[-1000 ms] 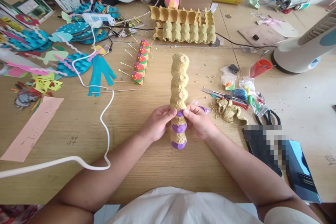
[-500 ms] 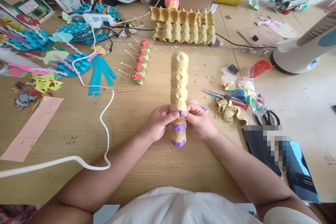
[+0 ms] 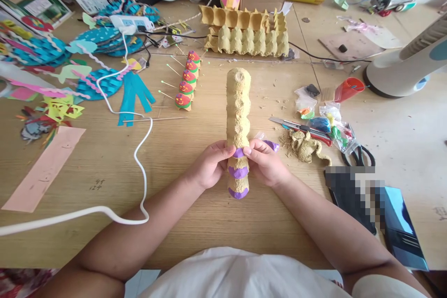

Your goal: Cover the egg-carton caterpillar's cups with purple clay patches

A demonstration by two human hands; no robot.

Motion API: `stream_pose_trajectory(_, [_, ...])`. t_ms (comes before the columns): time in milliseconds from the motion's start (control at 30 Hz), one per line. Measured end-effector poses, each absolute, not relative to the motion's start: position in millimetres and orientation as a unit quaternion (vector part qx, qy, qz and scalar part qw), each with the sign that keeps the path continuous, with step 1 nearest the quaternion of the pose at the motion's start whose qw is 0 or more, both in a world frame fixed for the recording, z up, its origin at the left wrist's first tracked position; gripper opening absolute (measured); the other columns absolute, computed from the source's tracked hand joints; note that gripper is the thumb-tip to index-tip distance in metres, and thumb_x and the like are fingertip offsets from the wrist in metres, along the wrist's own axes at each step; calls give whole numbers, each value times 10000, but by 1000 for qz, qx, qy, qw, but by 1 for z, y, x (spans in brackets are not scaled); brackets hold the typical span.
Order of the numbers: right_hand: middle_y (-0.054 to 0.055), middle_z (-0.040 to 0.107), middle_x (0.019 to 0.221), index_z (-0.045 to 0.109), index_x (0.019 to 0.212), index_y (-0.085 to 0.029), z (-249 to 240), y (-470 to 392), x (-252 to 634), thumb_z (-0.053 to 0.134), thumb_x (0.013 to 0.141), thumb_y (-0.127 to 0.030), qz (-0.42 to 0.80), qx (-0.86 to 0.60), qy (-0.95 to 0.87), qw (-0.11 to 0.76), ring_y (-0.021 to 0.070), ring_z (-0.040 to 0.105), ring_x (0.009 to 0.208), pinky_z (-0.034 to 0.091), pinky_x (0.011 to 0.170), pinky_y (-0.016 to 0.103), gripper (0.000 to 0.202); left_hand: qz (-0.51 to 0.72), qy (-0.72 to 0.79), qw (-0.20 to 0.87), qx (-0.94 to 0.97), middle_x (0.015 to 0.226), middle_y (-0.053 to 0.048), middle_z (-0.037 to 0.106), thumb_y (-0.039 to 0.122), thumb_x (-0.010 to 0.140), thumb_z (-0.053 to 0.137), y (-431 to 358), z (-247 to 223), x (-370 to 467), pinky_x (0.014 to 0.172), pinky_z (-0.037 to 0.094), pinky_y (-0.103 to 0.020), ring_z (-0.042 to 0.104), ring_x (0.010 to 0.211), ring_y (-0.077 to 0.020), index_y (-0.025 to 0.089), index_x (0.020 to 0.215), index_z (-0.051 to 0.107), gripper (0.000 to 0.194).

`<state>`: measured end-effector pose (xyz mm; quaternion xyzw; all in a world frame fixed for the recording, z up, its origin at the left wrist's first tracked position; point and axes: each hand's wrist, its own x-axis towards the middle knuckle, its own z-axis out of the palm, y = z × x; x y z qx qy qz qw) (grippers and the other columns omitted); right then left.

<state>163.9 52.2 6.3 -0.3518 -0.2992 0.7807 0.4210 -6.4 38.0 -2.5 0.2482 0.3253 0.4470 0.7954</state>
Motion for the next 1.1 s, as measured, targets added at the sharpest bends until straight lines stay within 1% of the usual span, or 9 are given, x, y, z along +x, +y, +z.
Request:
stream_pose_trajectory(167, [-44,623,661,609,678,-202,3,52,164,960,660,-457,788,-352,-288,416,111,523,607,410,602,264,435,443,333,795,246,716,-41,688,495,736,892,40,-3,-6,574,488,-268,620,609,-150,147,818,725,395])
stream_pose_trajectory(300, [5,678,731,705,779,-200,4,54,165,878,720,-610,813,-317,-289,394,155,588,683,492,687,305,449,435,333,792,269,794,-57,711,560,698,903,44,-3,-8,619,506,-271,642,677,-159,145,932,762,497])
stream_pose_trajectory(400, [9,690,746,717,780,-202,5,55,167,893,729,-554,814,-323,-294,383,161,600,695,506,714,310,397,433,330,790,282,811,-53,704,556,678,917,45,-4,-10,626,505,-268,636,690,-158,152,945,760,508])
stream_pose_trajectory(467, [1,686,736,707,766,-205,4,56,168,917,714,-502,812,-330,-290,383,156,598,680,502,705,305,368,432,323,792,285,828,-65,705,626,691,879,45,-5,-11,648,525,-288,647,710,-174,148,950,758,557])
stream_pose_trajectory(533, [0,688,740,707,782,-207,3,56,169,916,713,-501,813,-332,-282,387,159,600,679,503,702,306,367,432,319,794,286,849,-82,715,682,724,826,45,-6,-12,679,545,-310,668,744,-195,143,952,758,589])
stream_pose_trajectory(700, [9,694,790,701,815,-213,4,57,169,896,731,-529,816,-321,-282,389,169,613,726,507,713,307,380,434,340,786,279,838,-76,734,508,767,870,45,-4,-11,646,516,-271,672,720,-170,144,924,767,410])
stream_pose_trajectory(867, [-16,668,734,674,758,-197,3,56,169,936,709,-417,816,-321,-276,393,140,601,693,474,677,276,346,445,346,785,257,752,-58,726,487,753,885,45,-2,-9,592,508,-260,650,633,-149,138,843,759,382])
stream_pose_trajectory(1000, [-9,685,744,670,741,-198,1,55,170,940,701,-408,820,-322,-271,388,147,604,685,471,662,283,344,433,345,797,243,705,-56,717,482,718,906,44,-2,-10,566,515,-273,654,593,-160,139,781,736,388])
stream_pose_trajectory(1100, [-17,674,738,667,755,-203,1,56,169,933,714,-417,818,-321,-274,390,143,598,687,473,681,285,343,436,345,796,241,731,-61,726,486,745,885,44,-3,-10,583,521,-283,662,615,-167,141,805,744,377])
